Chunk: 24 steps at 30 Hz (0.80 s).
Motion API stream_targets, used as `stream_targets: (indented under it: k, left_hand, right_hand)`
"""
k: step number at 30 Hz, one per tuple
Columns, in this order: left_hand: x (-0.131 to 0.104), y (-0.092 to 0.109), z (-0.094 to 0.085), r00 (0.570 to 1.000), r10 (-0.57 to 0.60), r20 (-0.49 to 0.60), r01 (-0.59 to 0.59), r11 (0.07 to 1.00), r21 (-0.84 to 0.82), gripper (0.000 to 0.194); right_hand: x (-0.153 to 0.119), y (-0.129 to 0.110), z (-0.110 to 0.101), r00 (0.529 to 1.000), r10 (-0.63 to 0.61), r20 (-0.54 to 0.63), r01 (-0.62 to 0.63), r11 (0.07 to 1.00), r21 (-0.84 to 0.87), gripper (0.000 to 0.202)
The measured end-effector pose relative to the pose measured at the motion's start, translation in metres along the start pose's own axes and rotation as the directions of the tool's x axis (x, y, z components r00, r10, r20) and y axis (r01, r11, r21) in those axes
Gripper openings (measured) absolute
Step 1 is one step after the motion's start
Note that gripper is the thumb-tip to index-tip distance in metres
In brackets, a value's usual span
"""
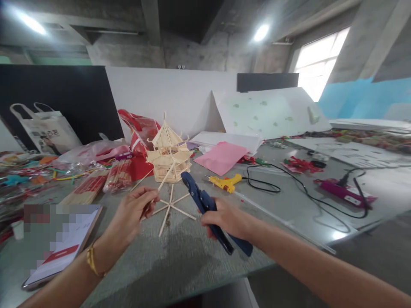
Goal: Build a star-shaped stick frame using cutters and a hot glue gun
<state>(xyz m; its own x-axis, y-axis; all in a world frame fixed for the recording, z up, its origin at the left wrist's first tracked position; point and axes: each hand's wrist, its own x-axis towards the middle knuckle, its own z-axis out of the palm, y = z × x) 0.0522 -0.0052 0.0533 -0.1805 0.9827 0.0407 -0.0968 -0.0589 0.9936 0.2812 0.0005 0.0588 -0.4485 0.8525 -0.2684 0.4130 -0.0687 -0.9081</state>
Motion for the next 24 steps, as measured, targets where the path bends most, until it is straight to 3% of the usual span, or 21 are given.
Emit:
stream_targets:
  k: [5,13,15,17,20,24]
  left_hand:
    - [0.001,-0.002,0.001,0.999,0.033,0.034,-0.034,0.999,0.042,0.013]
    - [0.002,-0.013,0.009,0.997,-0.012,0.073,0.008,0.999,0.049,0.011]
    - [0.002,-0.012,0.009,0.997,-0.022,0.072,0.021,1.0,0.012,0.011]
    - [0.003,-0.009,0.007,0.997,-0.027,0.066,0.031,0.998,-0.051,0.012]
    - [0.001,-0.004,0.004,0.998,-0.007,0.064,0.018,0.987,-0.161,0.014]
    - [-0.015,-0.004,0.007,0.994,0.029,0.108,0.005,0.953,-0.303,0.013]
  right_hand:
    - [-0.012,0.001,-0.001,0.999,0.008,0.048,0.002,0.978,-0.208,0.017]
    - [-0.016,-0.006,0.005,0.99,0.125,0.059,-0.107,0.965,-0.241,0.017]
    - [-0.015,-0.005,0.005,0.988,0.116,0.104,-0.099,0.984,-0.15,0.02]
    - [-0.014,-0.002,0.003,0.971,0.077,0.226,-0.095,0.993,0.071,0.027]
    - [-0.012,0.005,0.004,0.913,-0.037,0.406,-0.159,0.885,0.437,0.033]
    - [-0.004,0.012,0.016,0.926,-0.117,0.36,-0.167,0.728,0.665,0.028]
